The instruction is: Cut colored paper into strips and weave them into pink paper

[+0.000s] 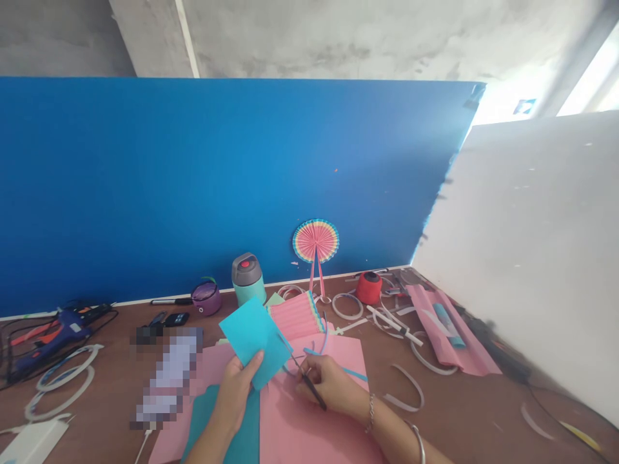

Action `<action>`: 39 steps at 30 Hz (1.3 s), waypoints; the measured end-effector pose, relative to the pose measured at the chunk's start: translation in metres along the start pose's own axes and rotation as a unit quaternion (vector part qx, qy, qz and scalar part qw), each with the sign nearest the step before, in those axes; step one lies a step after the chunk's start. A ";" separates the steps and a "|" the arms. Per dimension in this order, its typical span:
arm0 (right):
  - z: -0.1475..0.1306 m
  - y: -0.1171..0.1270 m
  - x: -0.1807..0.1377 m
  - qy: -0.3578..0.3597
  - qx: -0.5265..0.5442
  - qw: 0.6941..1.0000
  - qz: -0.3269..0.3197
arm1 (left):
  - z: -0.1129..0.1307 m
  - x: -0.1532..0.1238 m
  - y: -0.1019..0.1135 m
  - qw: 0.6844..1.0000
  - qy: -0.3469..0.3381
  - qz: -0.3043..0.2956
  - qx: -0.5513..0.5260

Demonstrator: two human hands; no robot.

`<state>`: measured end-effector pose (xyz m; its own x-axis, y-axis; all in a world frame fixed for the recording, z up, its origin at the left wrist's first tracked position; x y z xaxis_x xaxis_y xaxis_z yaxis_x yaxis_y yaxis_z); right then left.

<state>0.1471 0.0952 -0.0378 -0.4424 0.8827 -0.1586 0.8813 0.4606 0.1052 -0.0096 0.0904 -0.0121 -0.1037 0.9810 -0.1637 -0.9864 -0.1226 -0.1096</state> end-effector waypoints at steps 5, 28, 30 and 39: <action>0.002 0.000 0.000 -0.004 0.002 1.000 -0.001 | 0.002 -0.002 -0.002 1.000 0.004 -0.006 -0.010; -0.002 0.001 -0.001 -0.008 -0.004 1.000 0.010 | 0.000 0.000 0.001 1.000 0.006 0.004 -0.010; -0.003 0.000 -0.001 -0.007 0.005 1.000 0.007 | 0.000 0.000 0.000 1.000 0.007 0.001 -0.007; 0.000 0.000 0.000 -0.010 0.006 1.000 0.007 | 0.003 -0.002 -0.003 1.000 0.005 -0.010 0.006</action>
<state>0.1475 0.0957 -0.0381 -0.4267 0.8869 -0.1768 0.8895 0.4469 0.0949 -0.0066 0.0895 -0.0085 -0.0822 0.9818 -0.1713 -0.9898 -0.1005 -0.1010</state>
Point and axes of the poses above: each hand's wrist, its own x-axis towards the middle knuckle, its own y-axis out of the back of the hand, z = x × y, the point moved 10 cm from there along x, towards the middle knuckle, and after that the axes turned 10 degrees about x, right-handed, at the moved point
